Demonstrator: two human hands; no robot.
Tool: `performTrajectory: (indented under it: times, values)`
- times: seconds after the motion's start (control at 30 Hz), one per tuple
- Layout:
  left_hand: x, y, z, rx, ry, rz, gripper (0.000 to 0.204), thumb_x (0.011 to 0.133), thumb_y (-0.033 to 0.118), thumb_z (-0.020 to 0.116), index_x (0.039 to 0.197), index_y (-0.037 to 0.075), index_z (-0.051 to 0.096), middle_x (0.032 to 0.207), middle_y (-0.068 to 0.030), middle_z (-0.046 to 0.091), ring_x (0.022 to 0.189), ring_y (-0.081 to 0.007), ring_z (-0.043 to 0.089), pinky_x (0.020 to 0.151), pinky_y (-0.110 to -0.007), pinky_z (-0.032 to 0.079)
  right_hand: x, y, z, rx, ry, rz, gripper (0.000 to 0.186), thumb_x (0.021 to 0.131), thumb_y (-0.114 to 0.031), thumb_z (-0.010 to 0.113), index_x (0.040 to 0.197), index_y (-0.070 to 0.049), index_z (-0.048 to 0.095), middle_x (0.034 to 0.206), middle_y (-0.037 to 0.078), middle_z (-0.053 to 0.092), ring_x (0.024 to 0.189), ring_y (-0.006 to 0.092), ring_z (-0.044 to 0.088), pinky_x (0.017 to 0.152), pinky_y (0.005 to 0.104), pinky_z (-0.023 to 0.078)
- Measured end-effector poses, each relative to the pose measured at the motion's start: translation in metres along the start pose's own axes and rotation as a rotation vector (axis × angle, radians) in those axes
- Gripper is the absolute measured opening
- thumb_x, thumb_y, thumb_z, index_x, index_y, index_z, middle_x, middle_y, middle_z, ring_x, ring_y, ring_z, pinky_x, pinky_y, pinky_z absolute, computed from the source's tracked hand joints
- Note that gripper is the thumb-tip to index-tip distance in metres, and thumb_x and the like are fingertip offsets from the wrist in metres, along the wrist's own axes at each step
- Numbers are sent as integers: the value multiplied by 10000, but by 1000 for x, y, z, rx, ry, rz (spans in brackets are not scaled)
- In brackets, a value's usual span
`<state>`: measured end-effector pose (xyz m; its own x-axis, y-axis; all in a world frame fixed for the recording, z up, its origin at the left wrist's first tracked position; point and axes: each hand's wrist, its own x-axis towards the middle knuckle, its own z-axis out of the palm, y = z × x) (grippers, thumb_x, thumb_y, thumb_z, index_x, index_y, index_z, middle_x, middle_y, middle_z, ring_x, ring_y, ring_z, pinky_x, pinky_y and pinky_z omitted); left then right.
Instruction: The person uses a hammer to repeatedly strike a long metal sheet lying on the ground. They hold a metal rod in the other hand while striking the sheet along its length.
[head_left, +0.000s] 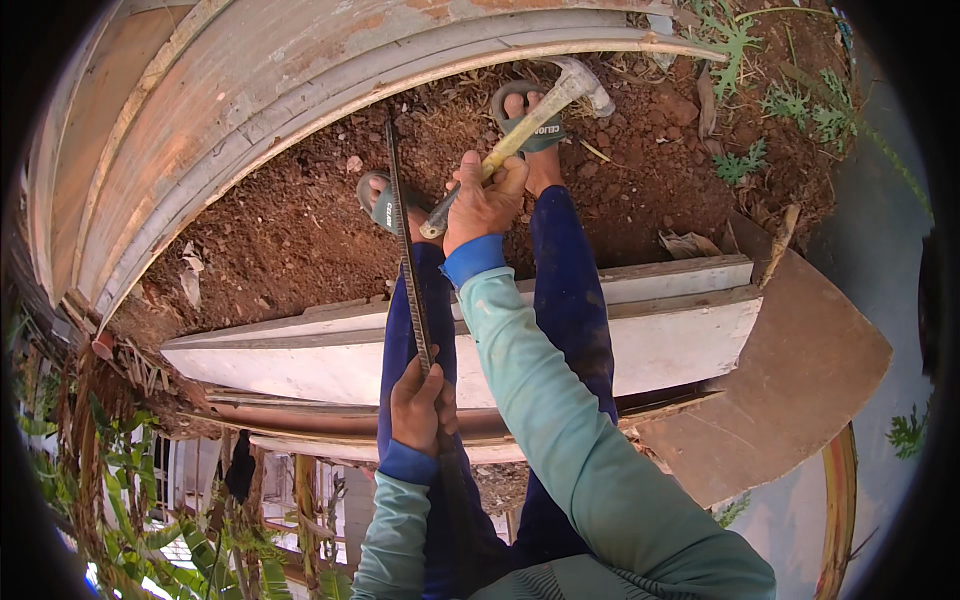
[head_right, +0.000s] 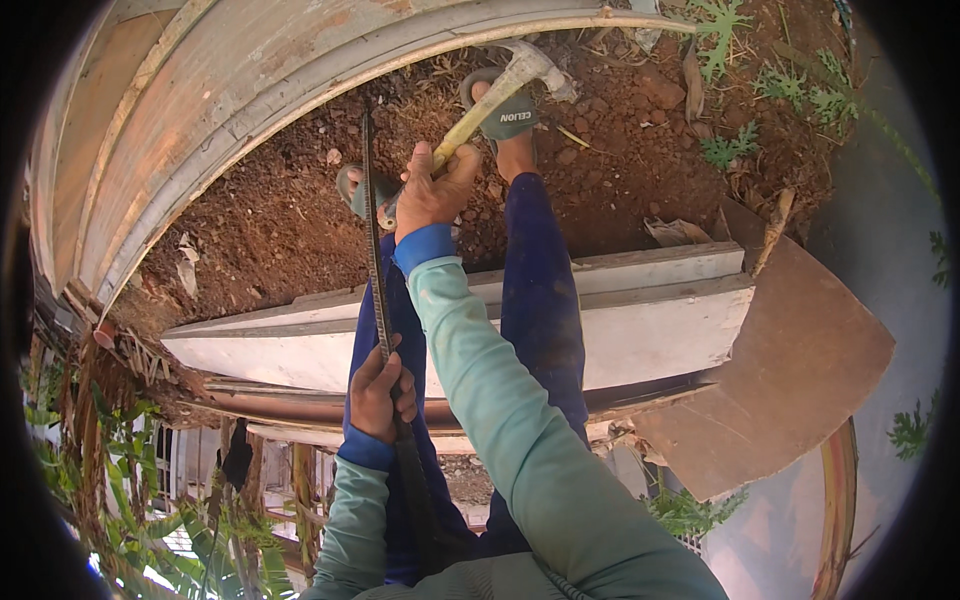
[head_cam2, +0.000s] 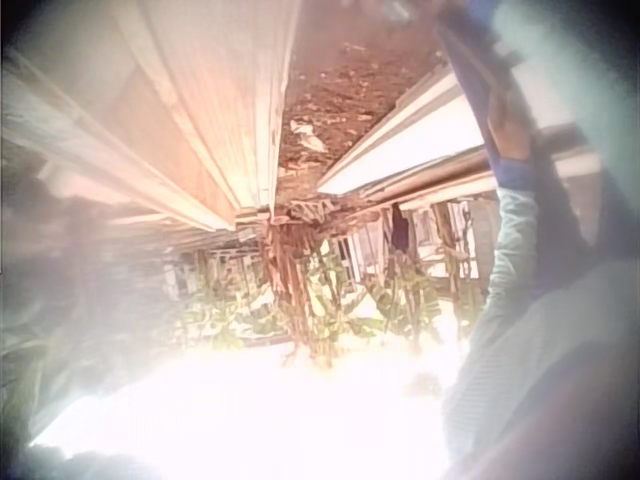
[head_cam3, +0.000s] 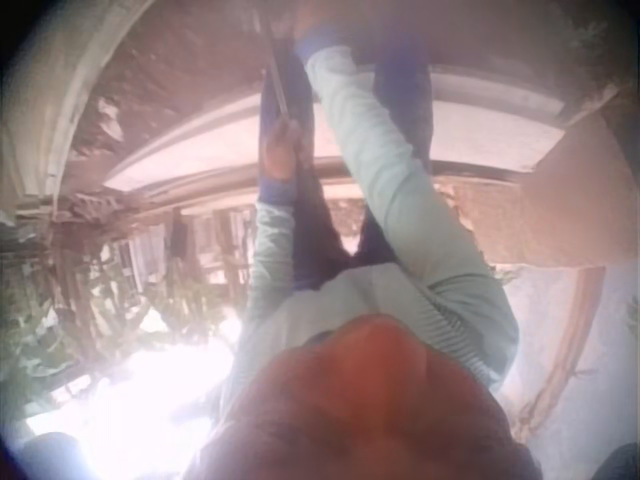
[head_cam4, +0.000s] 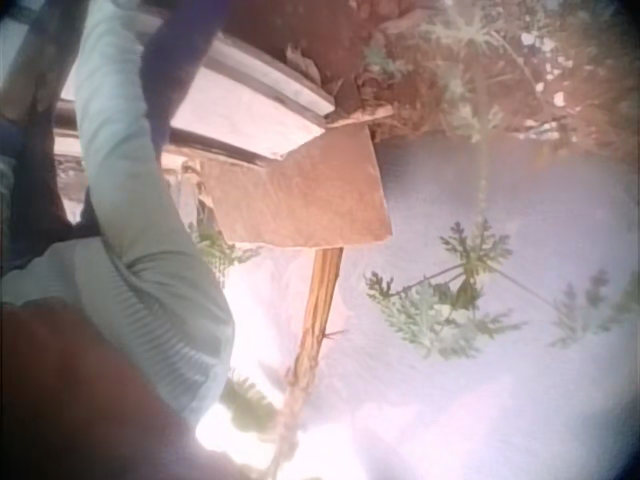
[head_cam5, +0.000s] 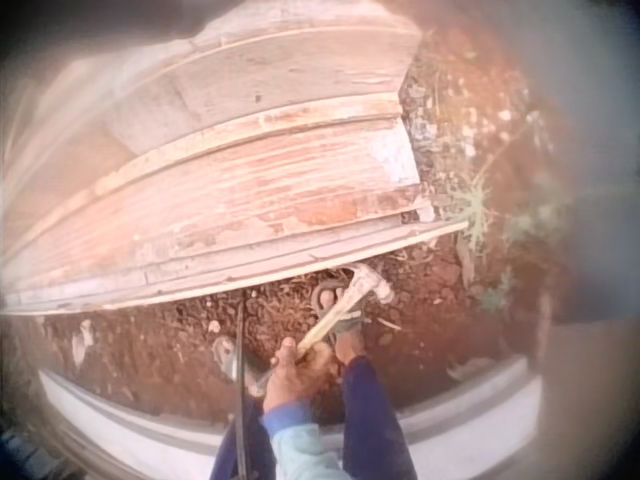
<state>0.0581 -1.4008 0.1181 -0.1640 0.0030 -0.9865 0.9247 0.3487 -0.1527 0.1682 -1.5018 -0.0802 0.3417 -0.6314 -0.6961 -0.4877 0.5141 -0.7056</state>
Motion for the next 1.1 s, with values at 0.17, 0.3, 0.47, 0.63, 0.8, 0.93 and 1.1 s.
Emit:
performTrajectory:
  times: [0.17,0.3,0.47,0.63,0.8,0.93,1.1]
  values:
    - [2,-3,-2,3,-16,19,426,1006,185,513,1400,45,432,696,-34,490,473,-97,422,406,-259,352,15,2,-38,-142,-116,-87,237,951,-76,637,1096,-64,449,779,-1,507,576,79,503,510,219,441]
    - [0,-2,2,-38,-18,13,416,1004,185,517,1390,50,443,694,-34,495,469,-95,428,403,-259,352,43,-28,-87,-246,-381,-106,194,950,-52,625,1051,-71,461,792,-6,520,577,65,493,476,221,406]
    - [6,-2,5,-42,-15,41,394,1004,182,518,1375,63,458,686,-32,497,466,-92,433,393,-256,351,102,-106,-149,-480,-570,7,143,971,-112,616,1021,-67,490,744,-16,506,525,42,433,439,216,335]
    - [6,-12,10,-118,3,50,387,992,169,540,1353,42,478,650,-14,500,429,-85,432,359,-257,351,96,-158,-187,-715,-587,63,145,976,-136,618,1038,-62,511,738,-20,508,505,38,424,421,214,325]
    - [7,-17,23,-137,34,10,370,991,169,540,1341,64,485,655,-10,497,429,-82,429,360,-253,342,62,-131,-155,-553,-473,56,180,974,-179,636,1024,-67,505,749,5,540,542,84,501,471,243,430]
    - [7,-17,27,-97,26,23,422,997,179,534,1388,48,445,673,-26,488,454,-96,428,379,-262,345,60,-86,-114,-378,-416,7,195,965,-136,635,1043,-54,476,757,30,555,506,100,524,441,254,437]
    - [8,-17,26,-100,30,25,423,994,183,541,1386,52,453,677,-31,494,454,-98,431,379,-263,349,36,-60,-93,-287,-347,22,187,975,-108,611,1052,-68,445,777,36,556,497,102,507,432,256,425]
